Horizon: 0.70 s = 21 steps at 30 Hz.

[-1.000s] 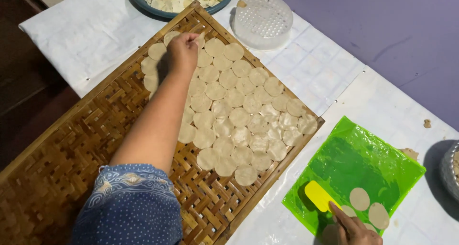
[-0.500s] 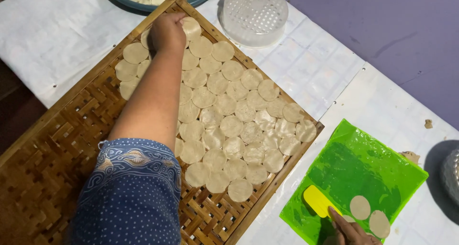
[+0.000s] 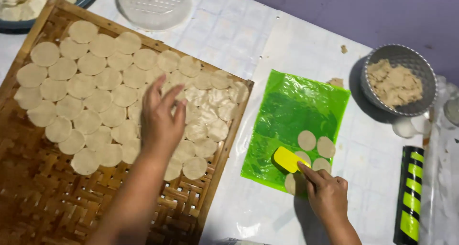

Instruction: Flattening dough and arranging small dough circles on a woven mat for drying.

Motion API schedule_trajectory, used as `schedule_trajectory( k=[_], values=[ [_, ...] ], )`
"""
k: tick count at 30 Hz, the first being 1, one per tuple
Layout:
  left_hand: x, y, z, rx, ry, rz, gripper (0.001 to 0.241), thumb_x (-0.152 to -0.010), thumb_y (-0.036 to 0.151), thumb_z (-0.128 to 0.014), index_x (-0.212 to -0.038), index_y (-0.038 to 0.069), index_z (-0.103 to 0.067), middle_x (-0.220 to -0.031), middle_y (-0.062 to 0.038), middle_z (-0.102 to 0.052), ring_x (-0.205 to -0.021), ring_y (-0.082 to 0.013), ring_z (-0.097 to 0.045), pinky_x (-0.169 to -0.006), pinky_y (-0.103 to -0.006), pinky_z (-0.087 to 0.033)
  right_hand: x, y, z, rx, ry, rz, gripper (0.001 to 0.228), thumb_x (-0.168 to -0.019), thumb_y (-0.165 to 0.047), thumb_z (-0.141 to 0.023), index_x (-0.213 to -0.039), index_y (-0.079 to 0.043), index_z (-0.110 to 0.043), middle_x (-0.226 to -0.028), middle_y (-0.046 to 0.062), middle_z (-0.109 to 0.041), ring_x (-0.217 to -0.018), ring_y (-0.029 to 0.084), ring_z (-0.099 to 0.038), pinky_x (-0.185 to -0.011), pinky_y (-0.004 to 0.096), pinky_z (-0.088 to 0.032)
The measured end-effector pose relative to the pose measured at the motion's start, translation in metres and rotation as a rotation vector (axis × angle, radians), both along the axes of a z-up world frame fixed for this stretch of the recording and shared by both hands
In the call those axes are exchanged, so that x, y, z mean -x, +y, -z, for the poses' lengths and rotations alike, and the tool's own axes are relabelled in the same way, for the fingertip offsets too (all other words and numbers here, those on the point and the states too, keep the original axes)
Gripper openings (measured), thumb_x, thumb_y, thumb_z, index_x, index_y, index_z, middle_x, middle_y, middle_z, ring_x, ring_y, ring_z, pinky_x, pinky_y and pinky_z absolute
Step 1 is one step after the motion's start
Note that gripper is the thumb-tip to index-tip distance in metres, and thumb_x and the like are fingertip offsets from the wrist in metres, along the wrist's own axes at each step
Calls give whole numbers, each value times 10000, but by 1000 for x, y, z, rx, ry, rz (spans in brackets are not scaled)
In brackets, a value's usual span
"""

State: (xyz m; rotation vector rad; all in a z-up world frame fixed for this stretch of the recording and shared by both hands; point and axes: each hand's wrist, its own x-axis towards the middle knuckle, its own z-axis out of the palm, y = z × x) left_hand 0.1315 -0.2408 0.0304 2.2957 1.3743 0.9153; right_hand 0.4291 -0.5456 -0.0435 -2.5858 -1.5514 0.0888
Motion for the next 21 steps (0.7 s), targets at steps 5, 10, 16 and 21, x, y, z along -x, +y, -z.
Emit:
schedule_trajectory(
  k=[5, 10, 16, 21],
  values=[
    [-41, -112, 36, 197, -120, 222, 287, -933, 82, -629, -1208, 92, -710, -1505, -199, -461, -1232, -335, -584, -947, -350, -592, -15, -30, -14, 15, -123, 178, 435, -876, -205, -678, -1265, -394, -731, -824, -39, -700, -664, 175, -605, -867, 348, -397],
    [-69, -179, 89, 239, -195, 441, 264, -890, 28, -632, -1134, 65, -727, -1378, -176, -578, -1297, -337, -544, -1073, -454, -459, -34, -50, -13, 58, -238, 288, 368, -935, -250, -672, -1259, -412, -741, -833, -27, -702, -659, 174, -590, -914, 365, -369],
    [-76, -200, 122, 316, -143, 435, 244, -879, 29, -641, -1086, 100, -747, -1328, -98, -613, -1226, -289, -584, -1015, -413, -488, -65, -76, -3, 131, -381, 386, 297, -976, -333, -620, -1233, -404, -751, -884, 10, -742, -685, 217, -662, -832, 392, -377],
    [-74, -196, 133, 231, -152, 487, 265, -931, 9, -590, -1121, 134, -726, -1290, -116, -625, -1244, -336, -601, -1040, -453, -504, -74, -74, 6, 198, -161, 469, 370, -1016, -274, -560, -1294, -457, -721, -958, 1, -766, -927, 221, -748, -1016, 434, -346]
  ],
)
